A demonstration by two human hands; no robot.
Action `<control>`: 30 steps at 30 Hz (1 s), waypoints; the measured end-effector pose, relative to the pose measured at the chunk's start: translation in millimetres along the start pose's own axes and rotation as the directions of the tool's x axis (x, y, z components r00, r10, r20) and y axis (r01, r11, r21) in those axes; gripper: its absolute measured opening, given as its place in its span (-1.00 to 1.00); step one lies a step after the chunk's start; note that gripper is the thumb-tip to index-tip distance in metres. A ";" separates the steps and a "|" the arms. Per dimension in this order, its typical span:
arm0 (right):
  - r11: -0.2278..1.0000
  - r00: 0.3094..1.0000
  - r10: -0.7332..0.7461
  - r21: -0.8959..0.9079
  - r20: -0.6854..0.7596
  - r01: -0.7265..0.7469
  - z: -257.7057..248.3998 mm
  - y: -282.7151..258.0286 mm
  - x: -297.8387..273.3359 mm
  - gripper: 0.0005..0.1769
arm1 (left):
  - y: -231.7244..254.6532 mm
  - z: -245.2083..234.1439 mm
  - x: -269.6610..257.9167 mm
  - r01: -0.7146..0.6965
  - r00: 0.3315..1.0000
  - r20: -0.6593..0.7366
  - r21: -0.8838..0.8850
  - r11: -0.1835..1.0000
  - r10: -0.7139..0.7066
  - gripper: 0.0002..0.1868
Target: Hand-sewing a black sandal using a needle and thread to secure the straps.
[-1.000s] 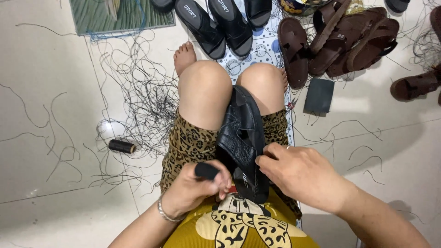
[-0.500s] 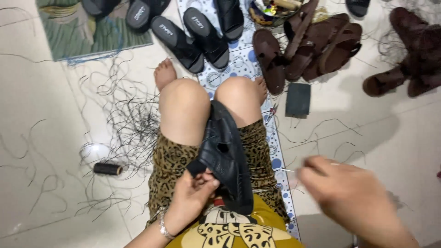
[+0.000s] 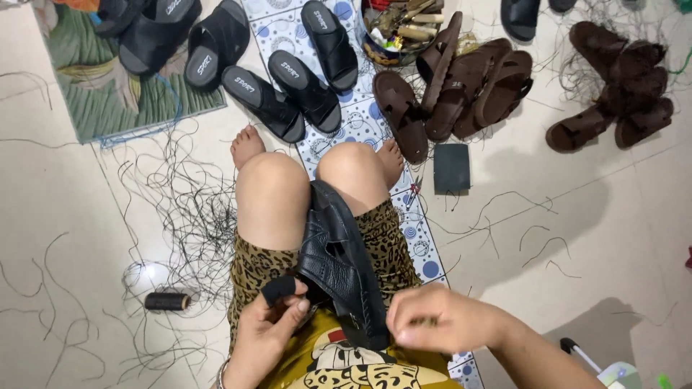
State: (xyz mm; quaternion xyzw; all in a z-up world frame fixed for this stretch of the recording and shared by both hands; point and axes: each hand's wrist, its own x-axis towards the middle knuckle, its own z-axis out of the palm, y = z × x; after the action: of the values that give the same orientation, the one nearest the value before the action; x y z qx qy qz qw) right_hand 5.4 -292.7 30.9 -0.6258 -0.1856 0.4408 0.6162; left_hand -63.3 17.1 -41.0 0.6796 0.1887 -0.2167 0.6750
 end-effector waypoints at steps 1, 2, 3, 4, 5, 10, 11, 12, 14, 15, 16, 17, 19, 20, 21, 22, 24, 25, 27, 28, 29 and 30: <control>1.000 1.000 0.000 -0.006 0.001 0.000 0.9 -0.4 -2.1 -0.87 | -2.1 1.8 0.7 -0.005 1.000 -0.001 -0.004 1.000 0.005 -0.73; 0.883 1.000 0.006 -0.469 -0.021 -0.015 2.0 -0.5 -3.6 -0.90 | -4.6 2.9 1.6 0.000 1.000 -0.004 -0.020 1.000 0.000 -0.73; 0.571 0.999 0.005 -0.820 -0.038 -0.035 4.8 -0.2 -5.2 -0.88 | -7.4 3.3 -0.8 0.012 1.000 -0.010 -0.035 0.999 -0.012 -0.73; 0.572 0.999 0.007 -0.820 -0.032 -0.030 5.1 -6.0 -3.2 -0.88 | -2.9 4.0 -0.8 0.015 1.000 -0.015 -0.037 0.999 -0.015 -0.73; 0.442 0.985 -0.063 -0.890 -0.158 -0.114 6.5 -11.3 -1.2 -0.85 | 1.8 3.5 0.1 -0.007 1.000 0.002 0.016 1.000 0.007 -0.75; 0.323 0.905 -0.313 -0.929 -0.287 -0.183 17.6 21.1 19.0 -0.65 | 6.2 -1.7 3.1 0.021 0.999 0.024 0.036 0.999 -0.022 -0.73; 0.455 0.868 -0.357 -0.876 -0.344 -0.160 16.7 35.5 22.4 -0.85 | 6.4 -2.7 3.4 -0.012 1.000 0.020 0.064 0.998 0.010 -0.74; 0.576 0.827 -0.390 -0.808 -0.405 -0.124 15.9 50.4 26.3 -0.92 | 6.1 -4.1 3.8 -0.044 0.999 0.016 0.091 0.995 0.043 -0.75; 0.620 0.719 -0.344 -0.721 -0.605 -0.310 -10.9 73.1 6.4 -0.91 | 13.4 -7.4 2.0 -0.135 0.991 0.013 0.119 0.984 0.134 -0.78; 0.651 0.560 -0.293 -0.590 -0.775 -0.477 -24.2 84.4 -3.0 -0.87 | 17.3 -9.6 2.1 -0.232 0.973 0.020 0.148 0.961 0.231 -0.80; 0.652 0.564 -0.288 -0.590 -0.774 -0.476 -45.2 91.5 -23.0 -0.87 | 7.5 -24.3 2.7 -0.226 0.974 0.016 0.148 0.963 0.226 -0.80; 0.760 0.414 -0.283 -0.465 -0.865 -0.454 -69.5 97.4 -43.1 -0.86 | -2.0 -37.3 6.9 -0.269 0.955 -0.038 0.300 0.915 0.294 -0.75; 0.849 0.257 -0.253 -0.342 -0.933 -0.403 -114.0 107.6 -91.1 -0.84 | -16.3 -68.4 15.6 -0.295 0.927 -0.084 0.441 0.848 0.366 -0.69; 0.880 0.056 -0.105 -0.119 -0.993 -0.460 -134.0 111.8 -118.8 -0.88 | -21.3 -86.8 20.2 -0.206 0.872 -0.167 0.726 0.656 0.459 -0.69; 0.878 -0.146 0.046 0.110 -0.988 -0.466 -156.4 115.4 -144.5 -0.92 | -26.3 -105.1 24.4 -0.045 0.798 -0.209 0.915 0.401 0.566 -0.69; 0.877 -0.140 0.040 0.102 -0.989 -0.470 -167.6 132.3 -180.4 -0.92 | -18.4 -103.3 21.7 -0.042 0.796 -0.217 0.912 0.408 0.565 -0.69; 0.916 -0.465 0.215 0.343 -0.859 -0.210 -194.3 168.8 -246.4 -0.97 | -1.8 -102.4 20.1 0.143 0.780 -0.256 0.961 0.235 0.572 -0.80; 0.915 -0.463 0.214 0.342 -0.860 -0.212 -199.8 185.2 -266.4 -0.97 | 2.2 -95.0 21.4 0.145 0.780 -0.258 0.961 0.237 0.570 -0.80; 0.878 -0.687 0.207 0.443 -0.697 -0.184 -211.7 218.5 -305.8 -0.73 | 10.9 -80.5 26.9 -0.149 0.658 -0.073 0.963 0.225 0.749 -0.79; 0.878 -0.687 0.207 0.442 -0.696 -0.184 -207.0 224.5 -306.7 -0.73 | 20.7 -66.0 25.6 -0.149 0.658 -0.073 0.963 0.225 0.749 -0.79; 0.867 -0.622 0.211 0.438 -0.755 -0.239 -204.7 229.9 -308.8 -0.76 | 29.4 -49.5 22.7 -0.337 0.672 -0.038 0.873 0.352 0.740 -0.76; 0.855 -0.551 0.215 0.429 -0.806 -0.293 -202.2 235.8 -311.4 -0.71 | 37.5 -32.7 19.7 -0.503 0.676 -0.001 0.730 0.463 0.737 -0.67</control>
State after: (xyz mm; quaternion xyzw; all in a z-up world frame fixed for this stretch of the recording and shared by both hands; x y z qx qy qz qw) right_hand -79.0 -697.5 -118.9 -0.7299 0.5868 -0.1550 0.3144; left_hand -24.9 48.4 -20.6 0.9210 -0.0627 0.1072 0.3693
